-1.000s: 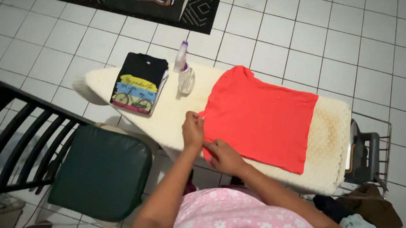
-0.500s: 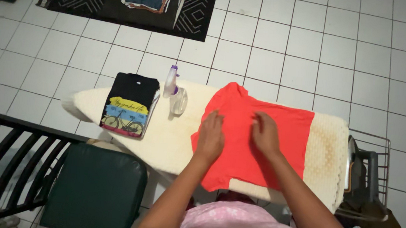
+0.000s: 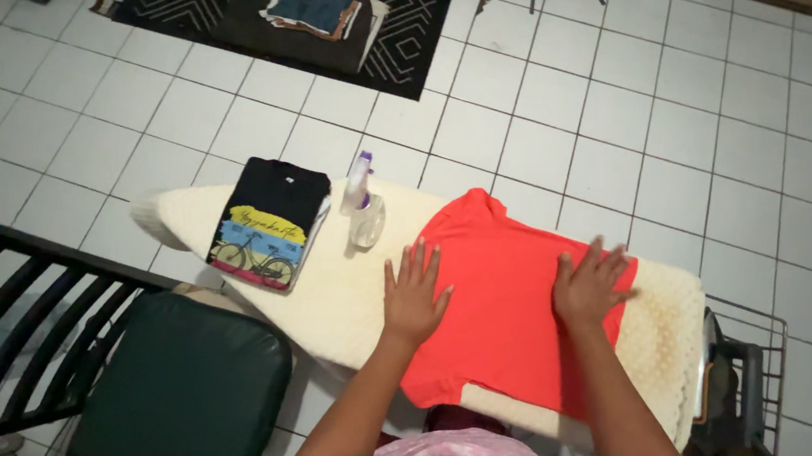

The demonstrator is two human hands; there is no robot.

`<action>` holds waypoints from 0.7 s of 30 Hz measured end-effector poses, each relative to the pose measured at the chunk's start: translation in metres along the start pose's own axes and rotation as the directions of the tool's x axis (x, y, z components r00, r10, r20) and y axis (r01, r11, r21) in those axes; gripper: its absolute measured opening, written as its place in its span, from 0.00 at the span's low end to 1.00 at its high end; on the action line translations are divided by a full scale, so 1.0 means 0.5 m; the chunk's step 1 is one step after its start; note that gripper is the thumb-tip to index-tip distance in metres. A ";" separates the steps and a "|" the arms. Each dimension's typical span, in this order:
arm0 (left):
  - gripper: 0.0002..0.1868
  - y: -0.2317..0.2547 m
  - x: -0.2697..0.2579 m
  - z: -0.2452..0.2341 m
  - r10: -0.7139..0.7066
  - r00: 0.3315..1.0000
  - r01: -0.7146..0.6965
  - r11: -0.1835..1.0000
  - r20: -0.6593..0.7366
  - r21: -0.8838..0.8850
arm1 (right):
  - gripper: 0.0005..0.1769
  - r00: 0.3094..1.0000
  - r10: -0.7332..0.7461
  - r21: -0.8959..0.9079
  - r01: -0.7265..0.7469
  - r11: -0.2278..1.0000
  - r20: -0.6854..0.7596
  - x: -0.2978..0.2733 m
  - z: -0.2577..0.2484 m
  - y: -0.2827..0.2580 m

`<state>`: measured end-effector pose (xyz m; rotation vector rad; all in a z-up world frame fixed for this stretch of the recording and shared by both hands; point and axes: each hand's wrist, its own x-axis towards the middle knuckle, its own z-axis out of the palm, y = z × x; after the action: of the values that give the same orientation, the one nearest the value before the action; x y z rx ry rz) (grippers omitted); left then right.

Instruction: The person irons several small garments on an ironing board. They smooth and press a white patterned cloth, then a black t-shirt, and finally a red t-shirt, using a spray bottle to moisten the fabric before ironing each item.

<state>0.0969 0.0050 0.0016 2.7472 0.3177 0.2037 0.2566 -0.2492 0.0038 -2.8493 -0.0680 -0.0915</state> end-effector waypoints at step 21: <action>0.18 -0.086 -0.210 -0.164 -0.276 0.946 0.085 0.718 -0.170 -0.691 | 0.25 0.962 -0.258 0.994 0.104 0.042 -0.090 -0.133 -0.052 -0.492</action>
<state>-0.0276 0.0461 0.0506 1.9395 0.4744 0.5226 0.1749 -0.0239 0.0939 -1.3268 -0.3709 0.0669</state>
